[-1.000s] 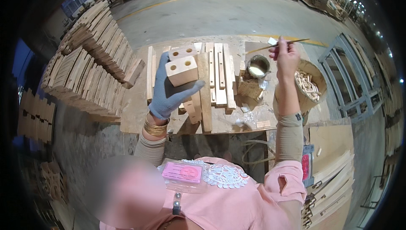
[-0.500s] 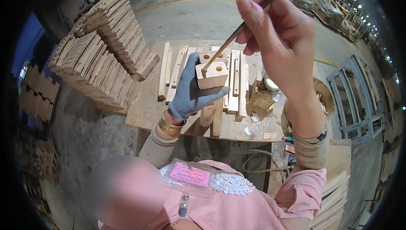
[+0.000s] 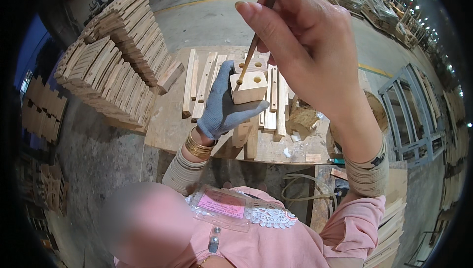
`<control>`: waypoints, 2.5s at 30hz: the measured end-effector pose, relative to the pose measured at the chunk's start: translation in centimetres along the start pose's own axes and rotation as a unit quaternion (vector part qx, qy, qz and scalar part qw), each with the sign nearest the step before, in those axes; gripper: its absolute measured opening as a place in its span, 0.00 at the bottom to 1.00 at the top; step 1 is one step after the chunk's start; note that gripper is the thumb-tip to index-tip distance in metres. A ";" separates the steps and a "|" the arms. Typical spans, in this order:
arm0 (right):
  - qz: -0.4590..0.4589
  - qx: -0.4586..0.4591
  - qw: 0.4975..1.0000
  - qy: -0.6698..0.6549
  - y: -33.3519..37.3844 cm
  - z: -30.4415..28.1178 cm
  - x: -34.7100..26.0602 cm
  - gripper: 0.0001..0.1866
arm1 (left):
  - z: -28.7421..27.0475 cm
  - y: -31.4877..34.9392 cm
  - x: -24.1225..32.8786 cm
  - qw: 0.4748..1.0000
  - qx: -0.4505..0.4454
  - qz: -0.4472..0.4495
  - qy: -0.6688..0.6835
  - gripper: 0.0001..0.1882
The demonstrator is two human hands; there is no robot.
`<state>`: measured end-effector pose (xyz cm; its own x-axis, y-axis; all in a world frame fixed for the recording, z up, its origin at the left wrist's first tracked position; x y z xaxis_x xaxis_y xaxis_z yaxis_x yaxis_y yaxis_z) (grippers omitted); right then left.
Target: The person assembles small wooden components in a factory setting. They pick up a wooden block with holes, apply glue to the holes using a brush, insert small wooden dowels, and then attach a larger wooden piece to the block. The process is repeated for multiple units.
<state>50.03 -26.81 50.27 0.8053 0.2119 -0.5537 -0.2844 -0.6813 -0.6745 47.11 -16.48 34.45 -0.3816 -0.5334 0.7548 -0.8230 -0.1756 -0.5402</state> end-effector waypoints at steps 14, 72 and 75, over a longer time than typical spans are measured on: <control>0.159 0.092 0.972 0.149 3.4 -11.8 14.6 0.13 | 0.6 0.0 -0.1 0.983 -0.019 0.003 0.182 0.30; -0.047 -0.172 0.982 0.066 -0.7 5.8 5.4 0.07 | -1.2 0.9 -2.0 0.983 0.008 -0.003 0.185 0.32; -0.048 -0.157 0.985 0.055 -0.4 5.6 5.7 0.08 | -0.6 0.9 -3.1 0.959 0.011 -0.013 0.285 0.34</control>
<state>51.81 -21.40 44.63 0.8774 0.2196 -0.4265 -0.0438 -0.8487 -0.5271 47.23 -14.46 31.85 -0.5337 0.0080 0.8456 -0.8289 -0.2031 -0.5212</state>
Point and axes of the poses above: each hand's wrist, its own y-axis away from the middle knuckle, its own z-axis out of the palm, x = y × z, the point moved 10 cm from there along -y, towards the middle knuckle, and after that the axes turned 9 degrees about -x, right-handed, at the moved point
